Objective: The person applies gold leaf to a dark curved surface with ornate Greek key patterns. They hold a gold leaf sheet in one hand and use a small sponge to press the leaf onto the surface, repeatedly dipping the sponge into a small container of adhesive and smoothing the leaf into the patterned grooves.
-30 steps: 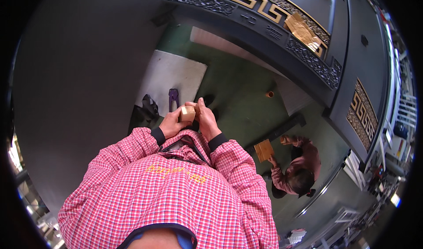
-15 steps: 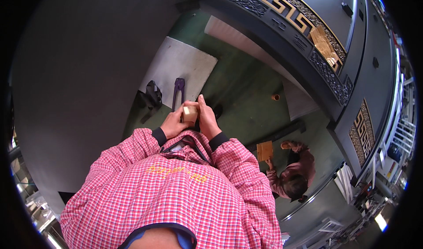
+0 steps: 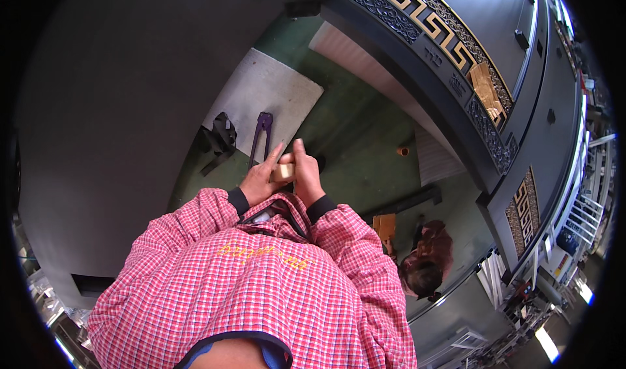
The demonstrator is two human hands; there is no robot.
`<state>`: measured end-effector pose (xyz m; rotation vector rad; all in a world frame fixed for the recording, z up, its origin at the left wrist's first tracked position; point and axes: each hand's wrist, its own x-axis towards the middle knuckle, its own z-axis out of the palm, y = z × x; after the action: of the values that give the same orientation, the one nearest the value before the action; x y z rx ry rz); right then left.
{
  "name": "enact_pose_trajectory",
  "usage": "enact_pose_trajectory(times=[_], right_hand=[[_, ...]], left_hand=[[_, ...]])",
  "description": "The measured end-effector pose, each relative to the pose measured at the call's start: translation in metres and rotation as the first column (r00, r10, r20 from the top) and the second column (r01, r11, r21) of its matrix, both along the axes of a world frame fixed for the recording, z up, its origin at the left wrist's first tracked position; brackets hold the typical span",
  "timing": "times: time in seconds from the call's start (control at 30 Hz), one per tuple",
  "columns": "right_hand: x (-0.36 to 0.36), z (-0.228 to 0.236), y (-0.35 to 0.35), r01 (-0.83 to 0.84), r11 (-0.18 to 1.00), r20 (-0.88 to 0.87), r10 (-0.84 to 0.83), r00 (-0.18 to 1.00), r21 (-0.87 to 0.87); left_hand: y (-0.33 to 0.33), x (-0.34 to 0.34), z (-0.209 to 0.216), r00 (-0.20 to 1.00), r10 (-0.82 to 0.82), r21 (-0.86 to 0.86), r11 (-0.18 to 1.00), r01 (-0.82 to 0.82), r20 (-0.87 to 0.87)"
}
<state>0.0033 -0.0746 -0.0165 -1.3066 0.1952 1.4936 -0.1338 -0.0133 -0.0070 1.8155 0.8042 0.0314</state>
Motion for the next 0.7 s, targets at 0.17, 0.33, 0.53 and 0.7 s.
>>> enact_pose_trajectory(times=[0.17, 0.33, 0.53, 0.7], right_hand=[[-0.003, -0.003, -0.004, -0.082, 0.979, 0.062, 0.071, 0.996, 0.188], [0.001, 0.004, -0.007, -0.148, 0.986, 0.115, 0.139, 0.984, 0.074], [0.002, 0.015, -0.014, -0.101, 0.955, 0.063, 0.087, 0.994, 0.279], [0.005, 0.013, -0.021, -0.195, 0.979, 0.228, 0.179, 0.957, 0.052]], left_hand=[[0.011, 0.001, 0.007, 0.998, 0.062, 0.011, 0.998, -0.062, 0.002], [0.005, -0.001, 0.005, 1.0, -0.005, 0.034, 0.999, 0.004, 0.014], [0.006, 0.003, 0.011, 0.997, 0.057, -0.084, 0.995, -0.054, 0.042], [-0.005, 0.01, 0.013, 0.999, -0.027, -0.115, 0.993, 0.03, 0.032]])
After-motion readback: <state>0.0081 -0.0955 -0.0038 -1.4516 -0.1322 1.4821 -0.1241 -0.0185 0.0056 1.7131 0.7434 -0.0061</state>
